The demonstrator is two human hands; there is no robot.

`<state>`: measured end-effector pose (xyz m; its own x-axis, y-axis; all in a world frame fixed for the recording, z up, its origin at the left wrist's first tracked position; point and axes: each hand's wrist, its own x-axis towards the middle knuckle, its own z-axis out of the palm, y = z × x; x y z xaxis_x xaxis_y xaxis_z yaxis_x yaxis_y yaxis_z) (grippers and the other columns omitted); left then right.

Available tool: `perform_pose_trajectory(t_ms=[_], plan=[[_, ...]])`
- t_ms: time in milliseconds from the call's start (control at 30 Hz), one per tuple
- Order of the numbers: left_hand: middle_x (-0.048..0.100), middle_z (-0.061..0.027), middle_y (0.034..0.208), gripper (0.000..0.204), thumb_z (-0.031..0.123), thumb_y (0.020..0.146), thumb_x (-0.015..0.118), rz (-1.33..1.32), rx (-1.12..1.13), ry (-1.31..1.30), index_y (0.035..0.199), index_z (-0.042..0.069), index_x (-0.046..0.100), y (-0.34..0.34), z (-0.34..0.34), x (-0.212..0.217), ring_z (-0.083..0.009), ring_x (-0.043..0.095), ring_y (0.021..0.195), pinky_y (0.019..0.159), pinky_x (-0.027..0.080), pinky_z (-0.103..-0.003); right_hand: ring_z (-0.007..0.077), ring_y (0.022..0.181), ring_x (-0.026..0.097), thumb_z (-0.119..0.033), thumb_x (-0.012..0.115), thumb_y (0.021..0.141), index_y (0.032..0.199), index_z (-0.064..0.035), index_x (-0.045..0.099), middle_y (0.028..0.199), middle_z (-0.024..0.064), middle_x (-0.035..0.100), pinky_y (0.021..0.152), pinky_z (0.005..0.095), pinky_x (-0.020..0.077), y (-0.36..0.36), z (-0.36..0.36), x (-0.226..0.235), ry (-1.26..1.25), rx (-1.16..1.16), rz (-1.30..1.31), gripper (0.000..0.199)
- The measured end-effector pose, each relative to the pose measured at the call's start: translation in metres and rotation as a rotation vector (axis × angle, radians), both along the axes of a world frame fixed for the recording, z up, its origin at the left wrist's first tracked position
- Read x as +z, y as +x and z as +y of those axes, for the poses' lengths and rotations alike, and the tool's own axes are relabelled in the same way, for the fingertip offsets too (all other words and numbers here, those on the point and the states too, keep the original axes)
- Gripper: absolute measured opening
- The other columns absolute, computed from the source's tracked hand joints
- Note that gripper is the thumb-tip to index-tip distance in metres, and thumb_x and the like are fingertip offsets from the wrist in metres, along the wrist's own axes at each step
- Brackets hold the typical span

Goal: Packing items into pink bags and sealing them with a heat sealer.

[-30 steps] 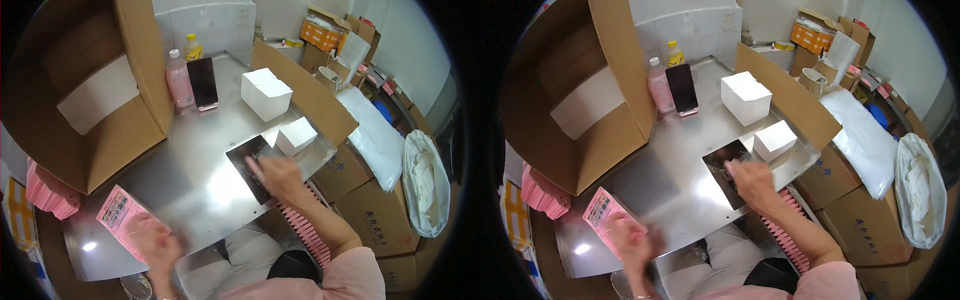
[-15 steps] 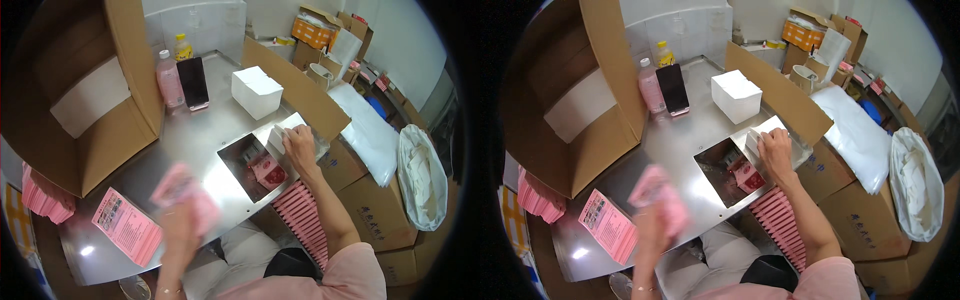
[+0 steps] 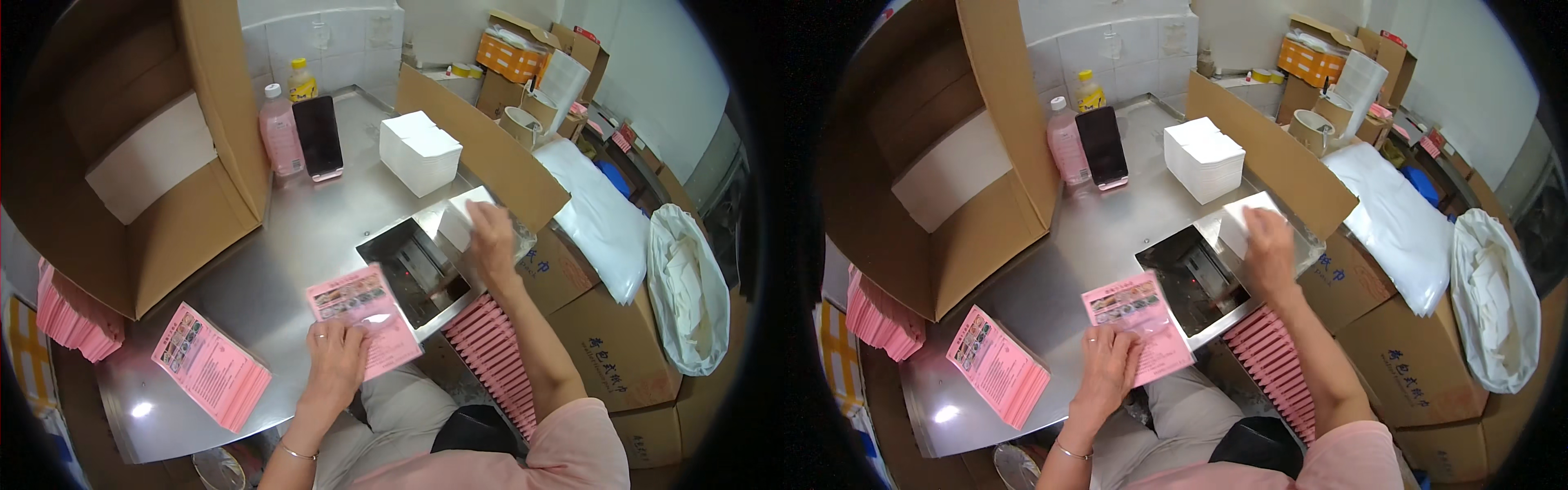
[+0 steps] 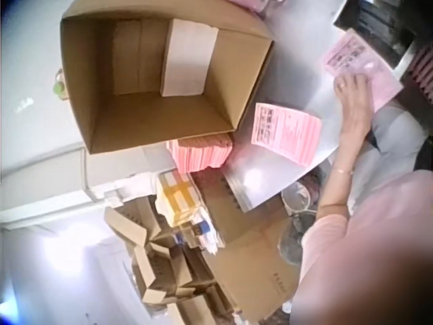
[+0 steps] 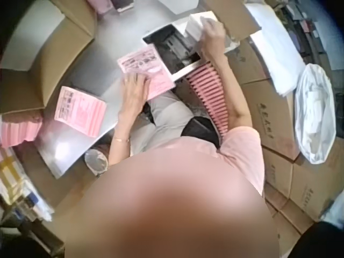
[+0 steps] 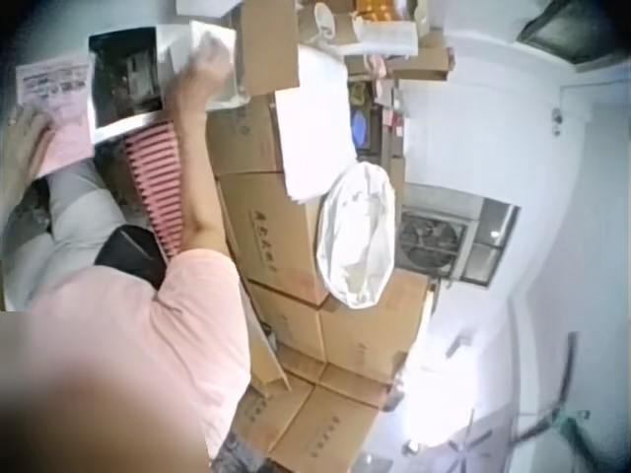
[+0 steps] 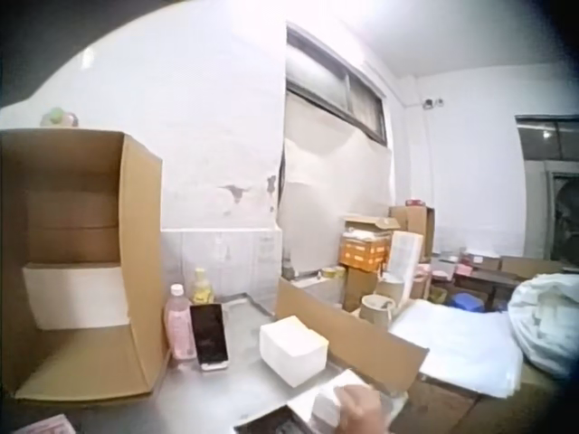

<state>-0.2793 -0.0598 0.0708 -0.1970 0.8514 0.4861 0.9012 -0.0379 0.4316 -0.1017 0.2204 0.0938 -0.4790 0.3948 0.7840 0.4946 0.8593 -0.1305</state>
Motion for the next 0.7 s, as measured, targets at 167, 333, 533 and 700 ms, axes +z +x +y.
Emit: perform_pose_trajectory(t_ms=[167, 333, 533, 700], plan=[[0.050, -0.0244, 0.134, 0.058, 0.021, 0.070, 0.078, -0.122, -0.004, 0.005, 0.120, -0.002, 0.059, -0.013, -0.008, 0.001, -0.0449, 0.046, 0.124, 0.104, 0.037, -0.056, 0.0344, 0.119, 0.057, -0.017, 0.056, 0.085, 0.125, -0.0035, 0.061, 0.115, 0.0164, 0.062, 0.109, 0.0619, 0.0365, -0.032, -0.161, -0.024, 0.211, 0.821, -0.246, 0.042], [0.033, -0.0270, 0.153, 0.092, 0.035, 0.063, 0.082, 0.064, 0.238, -0.112, 0.138, -0.003, 0.045, 0.014, 0.013, 0.015, -0.0497, 0.026, 0.143, 0.109, 0.026, -0.068, 0.0318, 0.104, 0.061, -0.018, 0.061, 0.080, 0.114, -0.0032, 0.066, 0.106, 0.0154, 0.065, 0.113, 0.0629, 0.0281, -0.083, -0.133, -0.022, -0.040, 0.474, -0.513, 0.037], [0.040, -0.0227, 0.148, 0.082, 0.041, 0.068, 0.078, 0.149, 0.303, -0.247, 0.140, 0.011, 0.050, -0.009, 0.001, 0.009, -0.0489, 0.036, 0.135, 0.105, 0.030, -0.064, 0.0329, 0.092, 0.062, -0.010, 0.064, 0.069, 0.100, 0.0013, 0.065, 0.091, 0.0119, 0.062, 0.102, 0.0515, 0.0384, -0.053, -0.126, -0.012, 0.020, 0.560, -0.100, 0.033], [0.053, -0.0194, 0.127, 0.061, 0.044, 0.076, 0.072, 0.183, 0.439, -0.226, 0.129, 0.015, 0.061, 0.002, 0.007, 0.012, -0.0407, 0.049, 0.111, 0.087, 0.038, -0.052, 0.0326, 0.091, 0.057, -0.014, 0.068, 0.081, 0.101, -0.0001, 0.065, 0.094, 0.0134, 0.057, 0.088, 0.0468, 0.0436, -0.013, -0.031, 0.022, 0.197, -0.301, -0.205, 0.024]])
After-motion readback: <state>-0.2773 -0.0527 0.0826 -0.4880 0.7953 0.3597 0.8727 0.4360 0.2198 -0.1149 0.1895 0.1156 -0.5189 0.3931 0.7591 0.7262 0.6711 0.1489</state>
